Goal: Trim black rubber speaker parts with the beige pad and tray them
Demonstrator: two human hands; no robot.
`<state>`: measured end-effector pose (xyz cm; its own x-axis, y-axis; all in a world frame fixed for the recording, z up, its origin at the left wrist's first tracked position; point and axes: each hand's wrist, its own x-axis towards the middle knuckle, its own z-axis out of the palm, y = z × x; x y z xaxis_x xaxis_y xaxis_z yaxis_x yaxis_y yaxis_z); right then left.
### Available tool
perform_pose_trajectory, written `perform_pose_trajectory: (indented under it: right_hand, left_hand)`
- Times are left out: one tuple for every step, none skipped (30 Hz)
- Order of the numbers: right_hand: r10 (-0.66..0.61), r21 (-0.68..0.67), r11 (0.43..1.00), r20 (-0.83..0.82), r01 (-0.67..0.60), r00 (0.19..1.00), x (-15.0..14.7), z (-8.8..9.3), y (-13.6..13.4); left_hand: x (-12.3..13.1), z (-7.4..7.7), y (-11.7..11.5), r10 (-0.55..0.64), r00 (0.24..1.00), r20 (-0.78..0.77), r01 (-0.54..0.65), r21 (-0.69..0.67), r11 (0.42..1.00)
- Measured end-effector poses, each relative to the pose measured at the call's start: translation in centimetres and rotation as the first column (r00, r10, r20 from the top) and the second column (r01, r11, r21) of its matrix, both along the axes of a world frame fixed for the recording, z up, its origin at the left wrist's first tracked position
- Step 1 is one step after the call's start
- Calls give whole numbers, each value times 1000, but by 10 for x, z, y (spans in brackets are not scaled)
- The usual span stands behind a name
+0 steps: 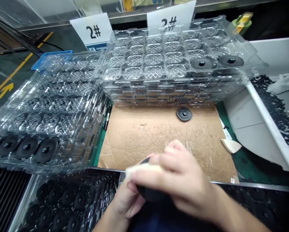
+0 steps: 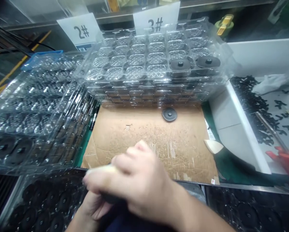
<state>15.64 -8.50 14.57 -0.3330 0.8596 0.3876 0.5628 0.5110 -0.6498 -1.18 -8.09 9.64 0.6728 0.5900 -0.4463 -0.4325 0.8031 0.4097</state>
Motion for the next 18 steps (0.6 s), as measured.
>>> perform_pose_trajectory:
  right_hand:
    - [-59, -48, 997, -4, 59, 998, 6, -7, 3]
    - [-148, -103, 984, 8, 148, 989, 13, -16, 7]
    - [-225, -163, 960, 27, 227, 974, 21, -29, 10]
    - [-278, -217, 935, 47, 282, 959, 28, -43, 13]
    - [-308, -260, 913, 62, 314, 949, 34, -60, 14]
    - [-321, -291, 899, 68, 327, 945, 37, -77, 14]
    - [-335, -301, 892, 64, 338, 940, 38, -94, 12]
    - [-358, -296, 885, 59, 359, 932, 37, -110, 8]
    - [-391, -280, 877, 56, 391, 919, 34, -123, 4]
    - [-431, -261, 865, 50, 428, 901, 30, -132, -2]
    - [-468, -247, 851, 39, 462, 883, 26, -137, -9]
    - [-502, -237, 837, 23, 493, 864, 22, -137, -16]
    - [-531, -234, 823, 4, 517, 847, 19, -133, -24]
    - [-540, -229, 821, -15, 523, 841, 17, -126, -31]
    - [-523, -220, 835, -28, 505, 852, 16, -117, -39]
    - [-479, -206, 862, -31, 463, 877, 16, -108, -46]
    - [-419, -190, 893, -24, 408, 908, 17, -99, -53]
    - [-359, -173, 920, -7, 352, 933, 18, -92, -59]
  left_hand:
    - [1, 0, 0, 13, 1000, 20, -13, -10, 1000]
    - [1, 0, 0, 23, 998, 52, -22, -24, 999]
    - [0, 0, 0, 31, 995, 90, -28, -35, 999]
    - [0, 0, 1, 36, 992, 123, -31, -41, 999]
    - [-1, 0, 1, 39, 988, 152, -33, -42, 999]
    - [-2, -1, 2, 41, 985, 168, -35, -41, 999]
    - [-3, -1, 3, 43, 982, 184, -37, -35, 999]
    - [-4, -2, 3, 46, 980, 195, -40, -33, 999]
    - [-5, -3, 4, 48, 978, 205, -41, -36, 998]
    - [-5, -4, 5, 48, 976, 212, -39, -44, 998]
    - [-6, -4, 5, 50, 975, 218, -40, -51, 998]
    - [-6, -4, 6, 52, 974, 219, -41, -55, 998]
    - [-7, -4, 6, 56, 975, 216, -44, -60, 997]
    - [-7, -4, 7, 58, 976, 212, -46, -63, 997]
    - [-8, -4, 7, 60, 976, 208, -48, -63, 997]
    - [-8, -4, 7, 61, 976, 207, -49, -62, 997]
    - [-9, -5, 7, 60, 976, 212, -48, -61, 997]
    - [-9, -5, 7, 57, 974, 221, -44, -63, 997]
